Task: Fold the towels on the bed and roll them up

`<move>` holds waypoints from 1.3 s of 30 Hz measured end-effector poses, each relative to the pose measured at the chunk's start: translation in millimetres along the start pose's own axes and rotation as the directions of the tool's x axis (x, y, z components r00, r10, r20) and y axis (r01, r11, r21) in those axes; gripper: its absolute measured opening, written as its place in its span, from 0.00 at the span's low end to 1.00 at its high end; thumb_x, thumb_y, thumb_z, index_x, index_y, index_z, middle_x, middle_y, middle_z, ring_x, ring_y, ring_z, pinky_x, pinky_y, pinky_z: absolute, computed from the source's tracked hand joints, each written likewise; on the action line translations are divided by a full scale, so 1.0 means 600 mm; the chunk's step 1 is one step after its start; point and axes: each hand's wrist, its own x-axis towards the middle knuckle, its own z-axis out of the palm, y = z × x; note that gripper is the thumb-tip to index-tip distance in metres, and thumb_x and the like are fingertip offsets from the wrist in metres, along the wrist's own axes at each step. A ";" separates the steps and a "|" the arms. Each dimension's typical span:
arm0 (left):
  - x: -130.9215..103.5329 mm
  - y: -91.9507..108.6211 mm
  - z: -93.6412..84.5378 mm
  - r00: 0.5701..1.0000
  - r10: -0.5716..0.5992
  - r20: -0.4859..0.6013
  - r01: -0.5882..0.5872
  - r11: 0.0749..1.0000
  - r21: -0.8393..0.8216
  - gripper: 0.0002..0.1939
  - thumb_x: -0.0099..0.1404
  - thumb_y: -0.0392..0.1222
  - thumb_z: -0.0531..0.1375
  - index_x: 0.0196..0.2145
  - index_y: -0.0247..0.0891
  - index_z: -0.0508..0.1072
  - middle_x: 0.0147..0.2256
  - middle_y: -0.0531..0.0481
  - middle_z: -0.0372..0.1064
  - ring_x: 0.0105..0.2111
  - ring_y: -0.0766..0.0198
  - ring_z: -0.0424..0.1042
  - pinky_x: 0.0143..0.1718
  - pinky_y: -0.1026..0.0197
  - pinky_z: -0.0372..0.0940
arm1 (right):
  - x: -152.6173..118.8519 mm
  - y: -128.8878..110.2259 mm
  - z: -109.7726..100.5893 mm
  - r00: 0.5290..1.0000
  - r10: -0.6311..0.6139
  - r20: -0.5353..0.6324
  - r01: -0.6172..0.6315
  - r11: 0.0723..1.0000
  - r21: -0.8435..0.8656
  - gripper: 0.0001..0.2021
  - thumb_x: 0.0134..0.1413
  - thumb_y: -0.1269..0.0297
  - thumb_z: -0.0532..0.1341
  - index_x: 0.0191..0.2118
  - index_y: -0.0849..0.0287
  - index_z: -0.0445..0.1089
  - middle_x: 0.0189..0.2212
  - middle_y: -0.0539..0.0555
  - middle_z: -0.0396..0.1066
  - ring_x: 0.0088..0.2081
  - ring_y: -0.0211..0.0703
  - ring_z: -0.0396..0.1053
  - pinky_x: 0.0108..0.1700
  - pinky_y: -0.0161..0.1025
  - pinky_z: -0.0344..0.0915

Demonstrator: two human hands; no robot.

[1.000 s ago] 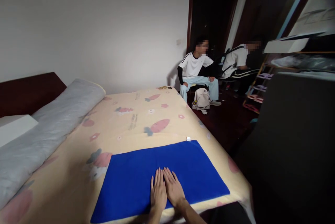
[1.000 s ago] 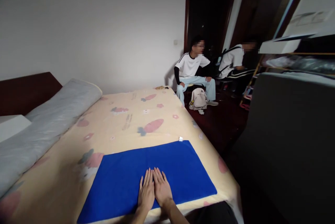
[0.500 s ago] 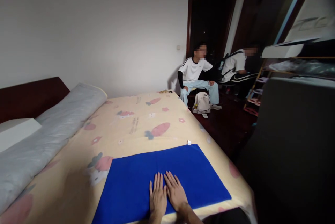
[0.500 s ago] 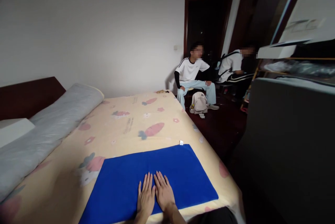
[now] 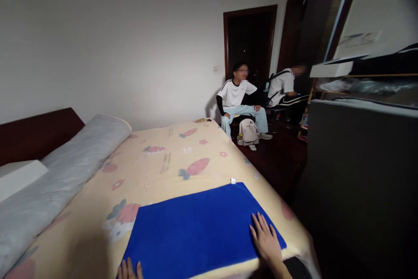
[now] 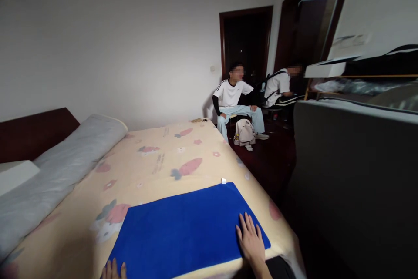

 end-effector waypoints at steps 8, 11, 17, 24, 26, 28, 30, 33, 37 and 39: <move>-0.075 0.223 0.010 0.891 0.454 -0.001 -0.451 0.886 0.106 0.29 0.70 0.45 0.36 0.65 0.38 0.53 0.66 0.45 0.49 0.66 0.58 0.52 0.64 0.42 0.47 | 0.008 -0.166 -0.001 0.968 -0.246 -0.045 0.250 0.953 0.169 0.30 0.66 0.47 0.42 0.66 0.57 0.54 0.67 0.57 0.49 0.68 0.51 0.46 0.67 0.55 0.46; -0.120 0.318 0.037 0.811 0.579 0.088 -0.584 0.810 0.058 0.27 0.70 0.40 0.37 0.65 0.43 0.50 0.66 0.48 0.50 0.65 0.59 0.52 0.63 0.43 0.50 | 0.001 -0.265 0.006 0.918 -0.397 0.012 0.380 0.886 0.265 0.26 0.67 0.56 0.44 0.68 0.54 0.50 0.68 0.54 0.47 0.68 0.48 0.44 0.67 0.52 0.45; -0.142 0.347 0.073 0.657 0.701 0.278 -0.721 0.692 -0.044 0.27 0.70 0.44 0.41 0.65 0.49 0.49 0.67 0.53 0.49 0.66 0.60 0.51 0.64 0.46 0.52 | 0.011 -0.299 0.017 0.829 -0.537 0.156 0.474 0.823 0.313 0.27 0.64 0.57 0.48 0.67 0.53 0.51 0.68 0.54 0.45 0.68 0.48 0.44 0.67 0.52 0.46; 0.028 0.081 0.020 0.892 0.367 0.263 -0.425 0.878 0.219 0.28 0.69 0.49 0.38 0.65 0.46 0.52 0.67 0.51 0.48 0.66 0.59 0.52 0.61 0.46 0.55 | 0.069 0.006 0.004 0.981 -0.190 -0.042 0.193 0.978 0.084 0.33 0.62 0.43 0.46 0.65 0.57 0.56 0.66 0.59 0.52 0.67 0.53 0.48 0.65 0.57 0.48; 0.051 0.030 0.022 0.913 0.344 0.220 -0.389 0.897 0.211 0.29 0.69 0.50 0.37 0.65 0.45 0.52 0.66 0.50 0.51 0.65 0.59 0.54 0.59 0.47 0.59 | 0.071 0.053 0.006 0.988 -0.141 -0.062 0.145 0.988 0.057 0.33 0.62 0.43 0.43 0.65 0.58 0.57 0.66 0.59 0.54 0.66 0.52 0.50 0.65 0.58 0.48; 0.050 0.021 0.028 0.916 0.375 0.140 -0.397 0.896 0.200 0.29 0.69 0.50 0.37 0.65 0.45 0.53 0.65 0.48 0.55 0.64 0.57 0.57 0.57 0.46 0.61 | 0.068 0.054 0.011 0.986 -0.107 -0.126 0.113 0.993 0.042 0.34 0.63 0.43 0.41 0.64 0.60 0.58 0.65 0.61 0.54 0.66 0.53 0.50 0.65 0.59 0.47; 0.035 0.053 0.034 0.883 0.467 0.044 -0.467 0.865 0.181 0.28 0.70 0.50 0.39 0.65 0.47 0.52 0.64 0.48 0.58 0.63 0.56 0.58 0.57 0.46 0.61 | 0.063 0.009 0.017 0.972 -0.102 -0.212 0.114 0.992 0.045 0.34 0.63 0.43 0.42 0.64 0.62 0.57 0.66 0.62 0.53 0.67 0.55 0.49 0.65 0.59 0.47; 0.000 0.156 0.042 0.746 0.665 -0.024 -0.657 0.742 0.132 0.28 0.70 0.46 0.43 0.67 0.49 0.45 0.64 0.50 0.57 0.63 0.59 0.57 0.60 0.49 0.57 | 0.060 -0.114 0.021 0.948 -0.243 -0.207 0.270 0.956 0.112 0.29 0.66 0.48 0.46 0.66 0.57 0.54 0.66 0.59 0.52 0.67 0.53 0.49 0.65 0.56 0.49; -0.041 0.309 0.067 0.600 0.800 0.017 -0.798 0.598 0.075 0.31 0.69 0.38 0.44 0.67 0.44 0.39 0.66 0.52 0.53 0.65 0.64 0.53 0.63 0.52 0.55 | 0.072 -0.292 0.018 0.854 -0.519 -0.020 0.503 0.817 0.283 0.26 0.68 0.57 0.44 0.69 0.52 0.47 0.68 0.53 0.47 0.68 0.46 0.46 0.66 0.49 0.50; -0.049 0.358 0.085 0.568 0.821 0.055 -0.823 0.566 0.045 0.31 0.69 0.36 0.43 0.67 0.42 0.37 0.66 0.51 0.53 0.65 0.64 0.53 0.62 0.52 0.56 | 0.086 -0.344 0.018 0.795 -0.604 0.052 0.554 0.759 0.342 0.26 0.68 0.59 0.44 0.69 0.52 0.43 0.68 0.53 0.46 0.68 0.45 0.44 0.67 0.49 0.49</move>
